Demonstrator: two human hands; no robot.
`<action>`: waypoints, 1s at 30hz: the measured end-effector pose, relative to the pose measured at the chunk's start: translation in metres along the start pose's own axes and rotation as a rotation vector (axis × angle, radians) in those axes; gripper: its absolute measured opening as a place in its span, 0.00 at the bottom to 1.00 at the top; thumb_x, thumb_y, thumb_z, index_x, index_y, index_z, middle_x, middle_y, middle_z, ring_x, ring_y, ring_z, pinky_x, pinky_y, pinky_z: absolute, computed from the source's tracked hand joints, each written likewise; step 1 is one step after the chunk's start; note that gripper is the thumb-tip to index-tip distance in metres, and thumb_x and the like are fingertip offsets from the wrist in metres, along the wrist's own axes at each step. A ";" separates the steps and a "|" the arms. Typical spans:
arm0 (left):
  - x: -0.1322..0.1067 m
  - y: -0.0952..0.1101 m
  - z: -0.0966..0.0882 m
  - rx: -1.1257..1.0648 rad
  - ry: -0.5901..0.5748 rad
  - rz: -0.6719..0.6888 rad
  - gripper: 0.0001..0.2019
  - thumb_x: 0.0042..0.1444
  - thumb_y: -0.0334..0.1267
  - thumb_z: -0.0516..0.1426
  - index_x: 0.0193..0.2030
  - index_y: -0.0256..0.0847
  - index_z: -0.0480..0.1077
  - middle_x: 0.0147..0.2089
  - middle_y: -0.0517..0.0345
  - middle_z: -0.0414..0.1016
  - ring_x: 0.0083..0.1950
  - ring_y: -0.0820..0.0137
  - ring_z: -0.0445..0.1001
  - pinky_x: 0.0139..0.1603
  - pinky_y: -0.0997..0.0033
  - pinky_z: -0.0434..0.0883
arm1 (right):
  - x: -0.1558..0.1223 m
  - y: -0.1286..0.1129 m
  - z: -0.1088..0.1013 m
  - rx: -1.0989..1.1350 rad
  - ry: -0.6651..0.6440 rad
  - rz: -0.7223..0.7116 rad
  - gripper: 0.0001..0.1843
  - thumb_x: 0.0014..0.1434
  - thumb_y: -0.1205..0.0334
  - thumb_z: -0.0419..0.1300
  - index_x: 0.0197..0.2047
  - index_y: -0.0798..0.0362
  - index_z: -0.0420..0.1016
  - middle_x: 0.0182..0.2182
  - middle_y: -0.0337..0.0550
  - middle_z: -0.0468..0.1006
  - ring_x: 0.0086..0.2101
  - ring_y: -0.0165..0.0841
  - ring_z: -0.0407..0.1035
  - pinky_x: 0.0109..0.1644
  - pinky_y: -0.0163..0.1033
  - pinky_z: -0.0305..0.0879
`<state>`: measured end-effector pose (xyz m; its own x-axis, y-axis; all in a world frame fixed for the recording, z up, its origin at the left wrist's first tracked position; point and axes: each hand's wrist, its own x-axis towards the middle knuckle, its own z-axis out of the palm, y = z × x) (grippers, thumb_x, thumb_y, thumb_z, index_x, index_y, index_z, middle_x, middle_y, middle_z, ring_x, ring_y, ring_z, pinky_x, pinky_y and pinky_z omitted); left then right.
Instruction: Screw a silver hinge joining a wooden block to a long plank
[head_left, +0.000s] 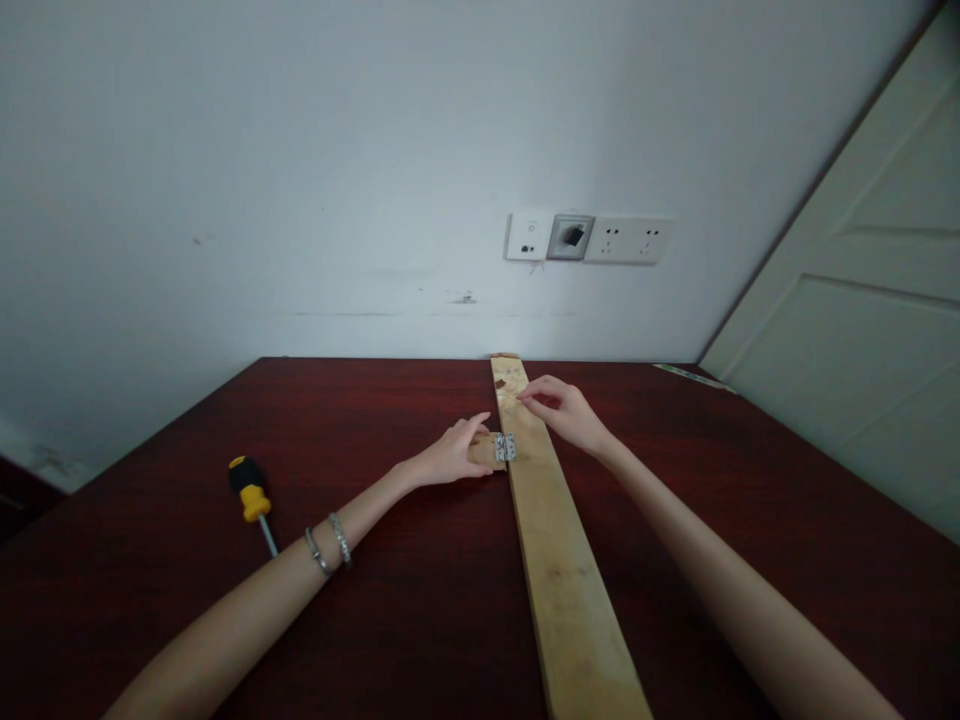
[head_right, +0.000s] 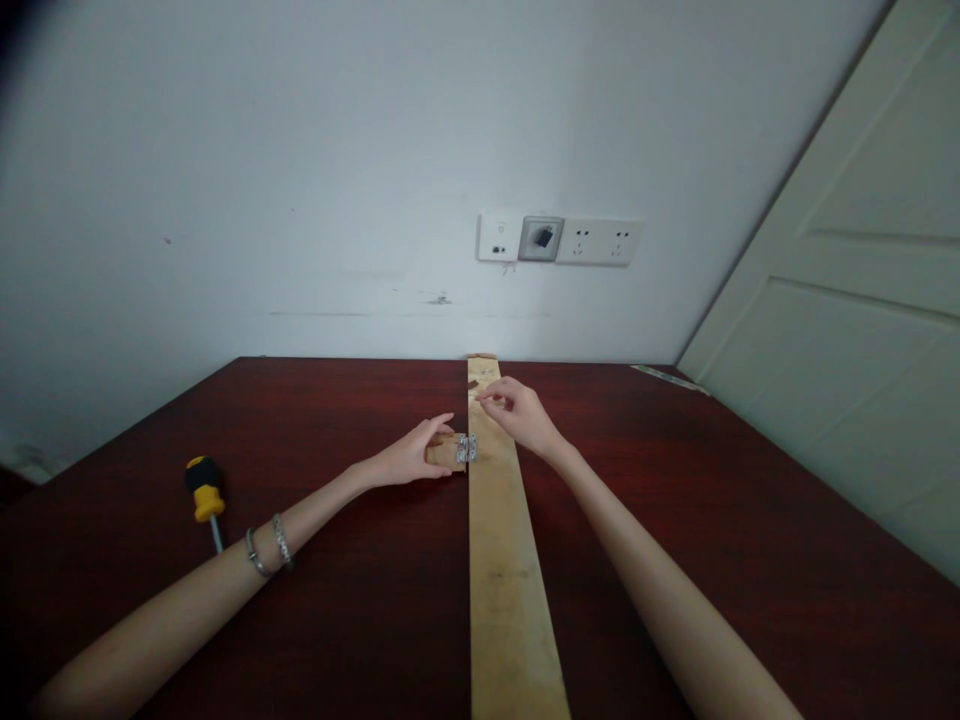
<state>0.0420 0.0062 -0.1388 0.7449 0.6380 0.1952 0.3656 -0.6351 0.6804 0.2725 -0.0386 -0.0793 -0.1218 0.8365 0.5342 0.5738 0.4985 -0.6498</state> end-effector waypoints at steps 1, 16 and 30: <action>0.000 0.000 0.000 -0.003 0.000 0.002 0.45 0.44 0.41 0.66 0.67 0.40 0.49 0.57 0.42 0.64 0.58 0.53 0.64 0.60 0.49 0.58 | 0.001 -0.004 0.001 0.009 -0.007 -0.009 0.08 0.57 0.61 0.58 0.35 0.53 0.78 0.37 0.46 0.76 0.37 0.33 0.70 0.38 0.38 0.65; 0.000 0.010 0.001 -0.042 0.009 0.052 0.37 0.44 0.39 0.65 0.61 0.37 0.58 0.57 0.44 0.67 0.58 0.51 0.64 0.58 0.51 0.62 | 0.039 -0.094 0.053 0.002 -0.139 -0.144 0.10 0.54 0.67 0.57 0.38 0.56 0.78 0.33 0.44 0.79 0.32 0.29 0.69 0.37 0.36 0.64; 0.001 0.000 0.006 0.010 -0.042 -0.028 0.51 0.41 0.42 0.68 0.68 0.39 0.45 0.57 0.41 0.64 0.58 0.53 0.64 0.58 0.54 0.61 | 0.091 -0.211 0.257 -0.211 -0.677 -0.052 0.21 0.49 0.56 0.63 0.44 0.60 0.76 0.45 0.62 0.78 0.44 0.49 0.75 0.41 0.46 0.72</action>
<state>0.0457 0.0043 -0.1427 0.7568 0.6371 0.1464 0.3919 -0.6214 0.6784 -0.0682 -0.0097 -0.0327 -0.5906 0.8044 0.0639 0.6899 0.5444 -0.4771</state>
